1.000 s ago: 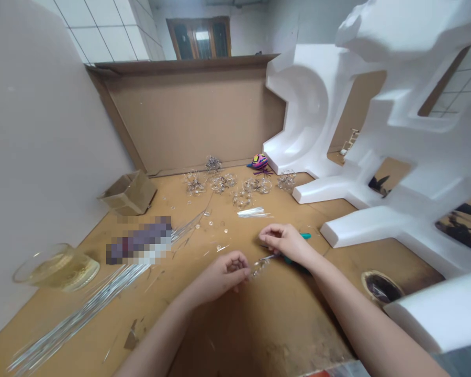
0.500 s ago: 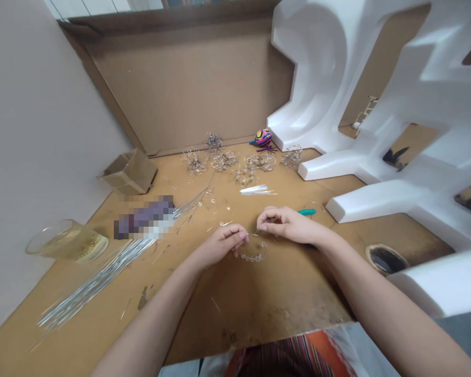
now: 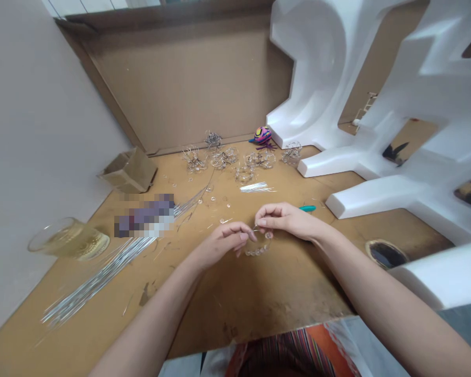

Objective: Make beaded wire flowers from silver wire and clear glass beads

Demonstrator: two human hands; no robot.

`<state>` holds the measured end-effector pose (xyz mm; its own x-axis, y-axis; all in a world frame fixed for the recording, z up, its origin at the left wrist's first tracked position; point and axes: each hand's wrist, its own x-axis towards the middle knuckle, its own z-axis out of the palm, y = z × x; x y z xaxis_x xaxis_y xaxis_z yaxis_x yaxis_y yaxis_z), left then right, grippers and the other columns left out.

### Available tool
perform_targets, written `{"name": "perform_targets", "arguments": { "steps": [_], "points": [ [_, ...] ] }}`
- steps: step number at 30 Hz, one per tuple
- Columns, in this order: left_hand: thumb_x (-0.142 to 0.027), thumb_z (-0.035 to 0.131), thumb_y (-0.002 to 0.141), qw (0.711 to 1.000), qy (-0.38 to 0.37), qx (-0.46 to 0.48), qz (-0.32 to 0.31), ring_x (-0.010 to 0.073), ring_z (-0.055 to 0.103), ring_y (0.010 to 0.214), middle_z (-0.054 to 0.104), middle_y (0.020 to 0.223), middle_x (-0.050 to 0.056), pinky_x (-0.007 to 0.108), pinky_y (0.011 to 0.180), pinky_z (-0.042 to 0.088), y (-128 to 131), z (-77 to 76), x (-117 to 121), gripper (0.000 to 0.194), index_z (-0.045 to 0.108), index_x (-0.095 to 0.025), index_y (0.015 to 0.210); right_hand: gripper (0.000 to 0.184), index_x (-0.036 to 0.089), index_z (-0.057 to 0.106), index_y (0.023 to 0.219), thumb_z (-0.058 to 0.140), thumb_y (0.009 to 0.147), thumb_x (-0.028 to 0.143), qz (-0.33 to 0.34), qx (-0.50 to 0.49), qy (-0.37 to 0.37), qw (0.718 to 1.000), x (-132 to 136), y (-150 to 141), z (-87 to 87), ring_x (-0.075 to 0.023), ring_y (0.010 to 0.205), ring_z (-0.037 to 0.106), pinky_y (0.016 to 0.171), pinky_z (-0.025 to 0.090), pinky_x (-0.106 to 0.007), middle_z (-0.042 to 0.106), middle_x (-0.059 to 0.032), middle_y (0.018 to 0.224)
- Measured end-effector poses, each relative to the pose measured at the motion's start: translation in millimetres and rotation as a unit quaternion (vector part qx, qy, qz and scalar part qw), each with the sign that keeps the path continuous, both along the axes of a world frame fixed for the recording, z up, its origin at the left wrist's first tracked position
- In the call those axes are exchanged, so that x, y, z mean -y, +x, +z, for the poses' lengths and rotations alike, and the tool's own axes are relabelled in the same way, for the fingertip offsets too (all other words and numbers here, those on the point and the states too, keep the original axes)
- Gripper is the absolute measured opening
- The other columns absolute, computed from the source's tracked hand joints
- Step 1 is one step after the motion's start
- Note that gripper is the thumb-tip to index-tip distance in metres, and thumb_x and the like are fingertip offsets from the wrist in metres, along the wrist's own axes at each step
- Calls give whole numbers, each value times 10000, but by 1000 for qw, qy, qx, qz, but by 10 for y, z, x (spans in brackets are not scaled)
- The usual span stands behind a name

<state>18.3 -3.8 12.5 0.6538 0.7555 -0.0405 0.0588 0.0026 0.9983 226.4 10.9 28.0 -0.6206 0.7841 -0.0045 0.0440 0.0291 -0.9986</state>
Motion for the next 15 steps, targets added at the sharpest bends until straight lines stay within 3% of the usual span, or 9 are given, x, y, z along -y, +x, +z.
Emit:
{"name": "perform_targets", "arguments": {
  "steps": [8,12,15],
  "points": [
    [-367,466,834,999,27,-17,11,92,415,532,419,546,-34,223,547,385,26,17,19,281,632,-141,841,198,149,579,827,603,760,334,-32,-33,-22,999,-7,-28,-49,-101,613,548,637,458,-270,605,-12,703],
    [-368,438,848,991,107,-72,35,98,446,553,496,604,-16,225,565,386,46,6,27,295,633,-148,867,255,166,563,861,644,713,356,-103,-3,-8,995,-6,-55,-17,-96,581,537,615,442,-260,605,5,674],
    [-352,430,851,974,173,-125,78,109,481,590,572,683,5,228,594,389,77,13,47,286,636,-154,861,285,168,554,771,697,642,379,-162,44,20,986,-13,-54,-8,-99,561,520,569,416,-248,575,22,645]
  ]
}}
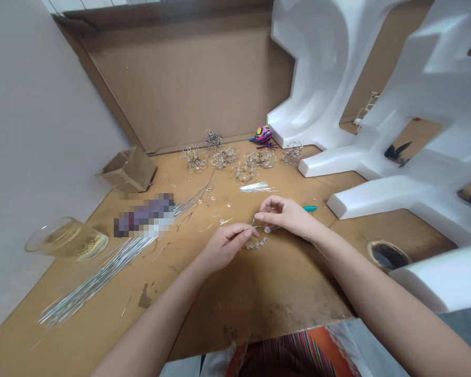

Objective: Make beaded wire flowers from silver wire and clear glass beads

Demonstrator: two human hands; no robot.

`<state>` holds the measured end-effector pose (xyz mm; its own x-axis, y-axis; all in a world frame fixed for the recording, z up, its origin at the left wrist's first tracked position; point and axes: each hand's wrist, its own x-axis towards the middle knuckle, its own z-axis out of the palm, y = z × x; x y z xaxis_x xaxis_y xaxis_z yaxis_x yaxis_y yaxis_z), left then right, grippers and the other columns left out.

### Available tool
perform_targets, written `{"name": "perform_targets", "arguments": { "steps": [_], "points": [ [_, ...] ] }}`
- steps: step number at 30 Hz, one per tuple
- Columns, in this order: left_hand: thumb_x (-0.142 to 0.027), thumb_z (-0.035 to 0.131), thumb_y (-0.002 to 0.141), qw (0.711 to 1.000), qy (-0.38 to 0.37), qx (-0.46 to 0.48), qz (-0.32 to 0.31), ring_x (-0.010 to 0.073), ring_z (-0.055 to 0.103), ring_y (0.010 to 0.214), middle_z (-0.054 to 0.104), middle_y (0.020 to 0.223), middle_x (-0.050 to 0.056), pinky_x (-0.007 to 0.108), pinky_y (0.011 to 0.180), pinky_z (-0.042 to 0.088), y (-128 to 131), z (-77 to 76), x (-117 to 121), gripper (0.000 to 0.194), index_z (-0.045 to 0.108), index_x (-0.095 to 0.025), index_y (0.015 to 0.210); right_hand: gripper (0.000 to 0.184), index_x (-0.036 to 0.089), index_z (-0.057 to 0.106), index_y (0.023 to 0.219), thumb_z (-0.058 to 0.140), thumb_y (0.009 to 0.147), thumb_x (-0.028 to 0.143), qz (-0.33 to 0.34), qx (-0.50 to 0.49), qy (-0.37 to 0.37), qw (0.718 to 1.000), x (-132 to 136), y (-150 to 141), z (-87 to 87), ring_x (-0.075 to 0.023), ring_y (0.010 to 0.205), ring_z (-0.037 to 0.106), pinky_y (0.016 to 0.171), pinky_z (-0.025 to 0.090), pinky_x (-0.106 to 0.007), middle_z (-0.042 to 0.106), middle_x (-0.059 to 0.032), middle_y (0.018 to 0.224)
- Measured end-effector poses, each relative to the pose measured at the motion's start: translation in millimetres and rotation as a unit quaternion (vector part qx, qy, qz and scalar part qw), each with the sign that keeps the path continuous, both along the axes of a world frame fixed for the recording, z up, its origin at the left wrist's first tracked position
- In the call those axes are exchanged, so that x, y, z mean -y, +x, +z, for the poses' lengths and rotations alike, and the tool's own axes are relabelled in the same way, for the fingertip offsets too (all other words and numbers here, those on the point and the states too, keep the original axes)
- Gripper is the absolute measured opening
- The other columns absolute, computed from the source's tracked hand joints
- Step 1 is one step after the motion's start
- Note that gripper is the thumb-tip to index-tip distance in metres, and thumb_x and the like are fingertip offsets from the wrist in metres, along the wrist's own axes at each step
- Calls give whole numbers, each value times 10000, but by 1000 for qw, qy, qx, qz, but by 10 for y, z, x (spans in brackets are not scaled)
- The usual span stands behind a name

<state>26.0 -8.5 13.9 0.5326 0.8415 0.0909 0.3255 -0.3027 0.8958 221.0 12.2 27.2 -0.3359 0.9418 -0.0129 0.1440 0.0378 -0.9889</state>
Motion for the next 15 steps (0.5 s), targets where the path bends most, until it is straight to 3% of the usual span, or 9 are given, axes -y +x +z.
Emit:
{"name": "perform_targets", "arguments": {
  "steps": [3,9,12,15],
  "points": [
    [-337,424,856,998,45,-32,10,130,529,666,615,748,22,232,635,401,25,0,23,277,638,-161,867,269,155,585,691,668,663,409,16,40,9,999,-10,22,-26,-101,577,504,568,388,-243,560,16,622],
    [-320,403,869,992,89,-75,-43,154,560,768,644,816,43,258,704,406,61,-39,42,290,653,-173,858,224,149,589,654,615,712,364,39,11,-20,999,-5,2,-101,-78,515,439,511,331,-222,518,29,554],
    [-327,459,840,996,44,-65,-39,147,558,723,637,797,32,261,667,410,83,-70,41,237,635,-179,899,190,154,562,632,609,708,321,33,-4,-43,998,15,-44,-90,-73,491,426,491,321,-215,504,38,528],
    [-329,557,774,998,-65,0,-10,128,558,648,611,714,3,252,619,422,84,-85,30,201,575,-173,899,171,155,573,647,608,707,311,23,13,-2,1000,32,-77,-62,-72,495,421,487,318,-211,508,40,542]
  ]
}}
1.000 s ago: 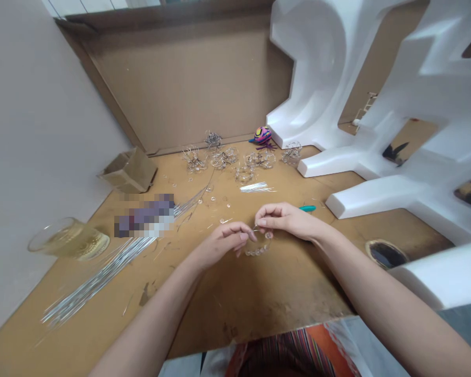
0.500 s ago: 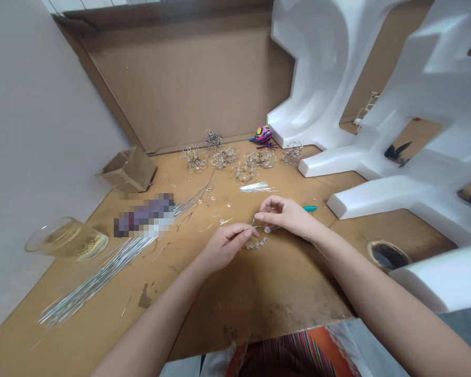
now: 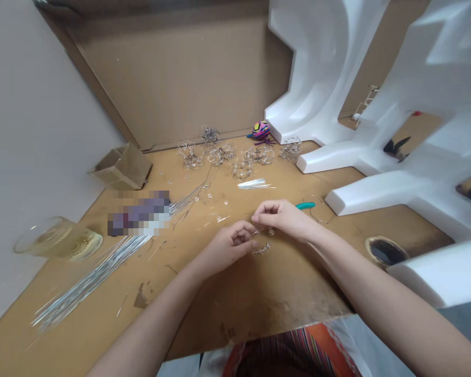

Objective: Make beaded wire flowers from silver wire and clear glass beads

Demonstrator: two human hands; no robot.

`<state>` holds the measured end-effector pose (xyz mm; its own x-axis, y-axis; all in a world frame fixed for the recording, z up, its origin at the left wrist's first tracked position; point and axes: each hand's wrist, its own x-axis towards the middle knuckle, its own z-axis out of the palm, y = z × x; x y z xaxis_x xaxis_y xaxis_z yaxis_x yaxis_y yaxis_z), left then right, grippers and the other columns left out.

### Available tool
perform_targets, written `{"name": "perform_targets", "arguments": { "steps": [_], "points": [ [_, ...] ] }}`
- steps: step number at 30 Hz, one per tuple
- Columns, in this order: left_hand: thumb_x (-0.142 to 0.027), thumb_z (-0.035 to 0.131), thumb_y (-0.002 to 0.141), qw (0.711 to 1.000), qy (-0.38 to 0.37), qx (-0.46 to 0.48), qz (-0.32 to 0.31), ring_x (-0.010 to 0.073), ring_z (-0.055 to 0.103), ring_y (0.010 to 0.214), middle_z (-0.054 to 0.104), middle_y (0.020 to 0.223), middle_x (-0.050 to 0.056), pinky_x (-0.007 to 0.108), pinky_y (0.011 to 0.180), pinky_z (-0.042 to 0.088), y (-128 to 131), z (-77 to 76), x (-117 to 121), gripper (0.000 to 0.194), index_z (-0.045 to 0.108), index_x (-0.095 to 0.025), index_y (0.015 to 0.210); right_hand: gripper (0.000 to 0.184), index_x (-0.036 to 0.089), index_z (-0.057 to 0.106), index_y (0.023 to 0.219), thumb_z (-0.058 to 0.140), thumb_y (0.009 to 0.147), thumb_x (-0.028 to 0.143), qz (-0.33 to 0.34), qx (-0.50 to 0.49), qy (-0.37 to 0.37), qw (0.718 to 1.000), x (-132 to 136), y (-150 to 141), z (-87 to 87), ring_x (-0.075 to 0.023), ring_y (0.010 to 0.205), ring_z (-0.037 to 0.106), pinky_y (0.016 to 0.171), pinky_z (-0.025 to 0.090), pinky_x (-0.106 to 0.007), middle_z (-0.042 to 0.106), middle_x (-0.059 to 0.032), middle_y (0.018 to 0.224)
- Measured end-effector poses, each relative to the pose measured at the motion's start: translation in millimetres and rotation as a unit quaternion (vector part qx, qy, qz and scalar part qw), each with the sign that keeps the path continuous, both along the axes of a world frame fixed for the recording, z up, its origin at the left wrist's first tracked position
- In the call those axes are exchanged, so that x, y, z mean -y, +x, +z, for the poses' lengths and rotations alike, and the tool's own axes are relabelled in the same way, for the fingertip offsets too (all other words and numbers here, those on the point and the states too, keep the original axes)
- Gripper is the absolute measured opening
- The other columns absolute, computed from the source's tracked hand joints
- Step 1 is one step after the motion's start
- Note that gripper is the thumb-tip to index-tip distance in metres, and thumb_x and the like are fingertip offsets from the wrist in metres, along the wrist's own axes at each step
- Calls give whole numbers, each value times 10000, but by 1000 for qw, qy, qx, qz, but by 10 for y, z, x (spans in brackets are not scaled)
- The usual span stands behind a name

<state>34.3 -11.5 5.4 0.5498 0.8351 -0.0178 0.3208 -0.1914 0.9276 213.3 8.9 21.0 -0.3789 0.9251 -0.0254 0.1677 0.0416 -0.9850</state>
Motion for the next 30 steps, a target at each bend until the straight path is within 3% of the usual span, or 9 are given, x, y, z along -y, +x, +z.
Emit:
{"name": "perform_targets", "arguments": {
  "steps": [5,10,14,19,21,24,26,30],
  "points": [
    [-299,577,765,994,-81,66,-14,117,568,669,610,697,7,262,674,440,-39,11,-29,144,543,-158,761,131,149,627,675,606,718,271,-4,72,148,986,18,11,39,-88,581,466,551,362,-219,540,18,627],
    [-283,604,745,991,-91,96,-5,122,584,696,644,754,19,279,710,449,-54,-8,-67,152,569,-159,825,144,153,644,700,630,715,296,57,68,157,984,42,64,118,-110,647,518,604,400,-232,591,-7,695],
    [-296,637,715,986,-108,118,43,115,580,628,648,706,13,281,668,449,-62,-1,-102,207,522,-154,812,128,160,646,709,618,729,284,10,86,200,976,40,83,136,-108,619,516,588,400,-232,587,-7,680],
    [-294,638,711,987,-123,105,24,103,551,620,630,693,11,257,652,426,-56,62,-79,189,541,-141,765,105,188,634,707,582,758,263,-4,142,279,950,29,68,54,-121,660,538,623,406,-243,615,-22,726],
    [-298,623,725,989,-111,96,19,96,529,609,603,674,-2,244,638,413,-61,94,-66,177,552,-140,763,100,190,605,734,568,765,278,-22,134,244,960,18,70,34,-110,592,534,569,406,-235,607,-10,679],
    [-308,604,742,993,-86,79,35,82,487,574,566,653,-20,221,589,382,-94,130,-71,173,557,-144,770,116,193,527,819,542,771,298,-62,18,137,988,-9,92,48,-80,478,520,475,407,-217,623,-4,720],
    [-313,603,744,993,-77,71,45,78,469,565,556,652,-24,213,568,364,-124,140,-84,174,560,-147,778,135,191,506,837,546,757,293,-63,-49,88,993,-28,106,67,-73,464,525,465,427,-220,633,-15,778],
    [-309,597,755,994,-81,72,17,80,469,590,550,657,-28,213,592,365,-159,138,-93,161,564,-154,782,140,164,588,824,566,725,262,-38,-5,40,998,-33,102,58,-94,513,565,536,465,-239,627,-3,684]
  ]
}}
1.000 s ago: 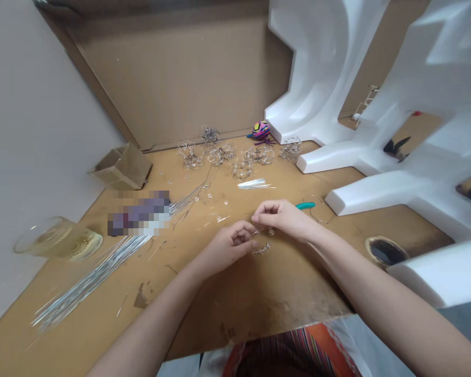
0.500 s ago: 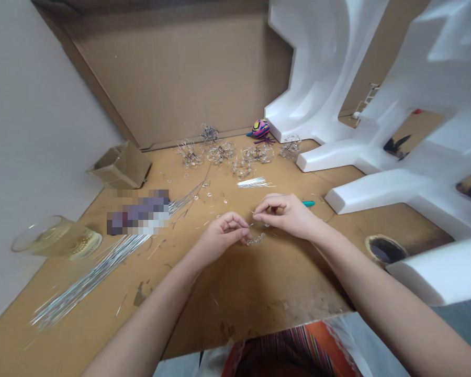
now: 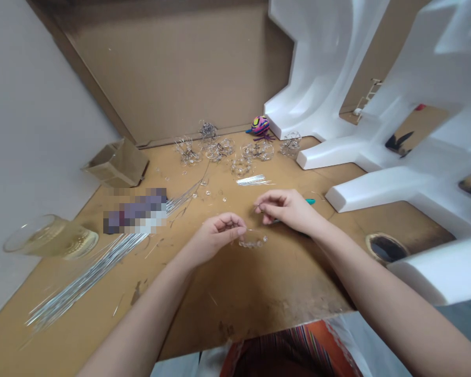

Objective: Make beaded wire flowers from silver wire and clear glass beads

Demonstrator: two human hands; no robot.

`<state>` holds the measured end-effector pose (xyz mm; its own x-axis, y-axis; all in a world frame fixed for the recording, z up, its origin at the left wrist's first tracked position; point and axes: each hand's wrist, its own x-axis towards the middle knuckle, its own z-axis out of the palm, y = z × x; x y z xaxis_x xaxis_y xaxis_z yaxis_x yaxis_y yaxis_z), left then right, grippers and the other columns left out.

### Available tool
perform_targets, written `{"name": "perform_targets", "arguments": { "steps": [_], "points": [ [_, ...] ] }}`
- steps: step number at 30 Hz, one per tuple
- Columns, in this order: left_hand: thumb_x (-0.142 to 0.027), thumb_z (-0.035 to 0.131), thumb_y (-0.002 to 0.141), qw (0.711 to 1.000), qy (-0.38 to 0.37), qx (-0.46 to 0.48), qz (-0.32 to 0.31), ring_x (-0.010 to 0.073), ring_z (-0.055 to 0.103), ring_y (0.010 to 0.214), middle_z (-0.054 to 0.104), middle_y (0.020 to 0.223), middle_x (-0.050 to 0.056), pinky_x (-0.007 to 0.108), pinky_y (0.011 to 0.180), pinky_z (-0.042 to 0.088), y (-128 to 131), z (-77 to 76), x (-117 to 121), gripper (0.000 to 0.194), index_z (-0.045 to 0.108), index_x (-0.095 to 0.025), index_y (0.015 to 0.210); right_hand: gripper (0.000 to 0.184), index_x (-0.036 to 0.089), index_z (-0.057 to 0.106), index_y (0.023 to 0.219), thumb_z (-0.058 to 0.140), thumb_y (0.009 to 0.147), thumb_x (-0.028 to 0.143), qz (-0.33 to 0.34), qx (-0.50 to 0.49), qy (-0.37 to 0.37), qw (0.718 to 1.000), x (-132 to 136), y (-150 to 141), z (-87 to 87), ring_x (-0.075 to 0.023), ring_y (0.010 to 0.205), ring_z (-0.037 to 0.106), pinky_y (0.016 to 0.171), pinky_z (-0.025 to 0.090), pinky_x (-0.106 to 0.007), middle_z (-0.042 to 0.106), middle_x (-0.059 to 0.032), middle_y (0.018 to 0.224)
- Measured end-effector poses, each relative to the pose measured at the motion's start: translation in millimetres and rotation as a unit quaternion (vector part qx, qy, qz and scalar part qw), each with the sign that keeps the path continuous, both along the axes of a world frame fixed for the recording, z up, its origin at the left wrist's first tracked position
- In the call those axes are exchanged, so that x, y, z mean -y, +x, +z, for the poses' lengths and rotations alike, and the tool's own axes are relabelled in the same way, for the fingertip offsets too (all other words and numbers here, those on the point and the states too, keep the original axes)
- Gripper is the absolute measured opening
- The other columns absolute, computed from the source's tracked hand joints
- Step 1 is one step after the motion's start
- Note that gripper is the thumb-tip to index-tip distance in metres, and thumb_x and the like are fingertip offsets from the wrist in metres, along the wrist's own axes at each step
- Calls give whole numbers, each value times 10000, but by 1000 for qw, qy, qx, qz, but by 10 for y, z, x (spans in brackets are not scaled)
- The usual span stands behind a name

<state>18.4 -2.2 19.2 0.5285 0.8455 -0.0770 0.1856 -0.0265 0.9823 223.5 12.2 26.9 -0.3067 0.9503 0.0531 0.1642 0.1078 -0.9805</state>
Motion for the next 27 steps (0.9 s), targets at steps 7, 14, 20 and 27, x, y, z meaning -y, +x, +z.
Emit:
{"name": "perform_targets", "arguments": {
  "steps": [7,14,20,27],
  "points": [
    [-309,601,750,1000,-17,18,-8,81,470,572,540,637,-34,220,589,375,0,-28,-12,163,561,-155,784,187,151,618,819,549,759,315,58,65,-9,996,30,-5,20,-79,479,525,506,426,-222,588,15,621],
    [-306,615,738,998,-46,32,-8,78,472,556,547,624,-30,219,582,380,-17,-104,-68,167,564,-154,784,186,143,595,820,560,765,317,128,29,-43,990,67,19,116,-77,521,513,510,412,-217,555,15,642],
    [-324,551,790,997,-35,54,-31,88,482,575,538,620,-26,231,605,384,-2,-73,-34,185,593,-161,868,205,153,578,831,575,759,345,94,-37,-65,993,43,14,80,-51,440,455,426,331,-194,565,24,639],
    [-351,540,792,997,-56,44,-35,79,422,516,477,543,-39,217,543,333,34,-77,-4,217,609,-148,827,195,152,615,827,596,743,327,77,-38,-69,994,28,12,41,-19,361,328,371,230,-193,643,3,682]
  ]
}}
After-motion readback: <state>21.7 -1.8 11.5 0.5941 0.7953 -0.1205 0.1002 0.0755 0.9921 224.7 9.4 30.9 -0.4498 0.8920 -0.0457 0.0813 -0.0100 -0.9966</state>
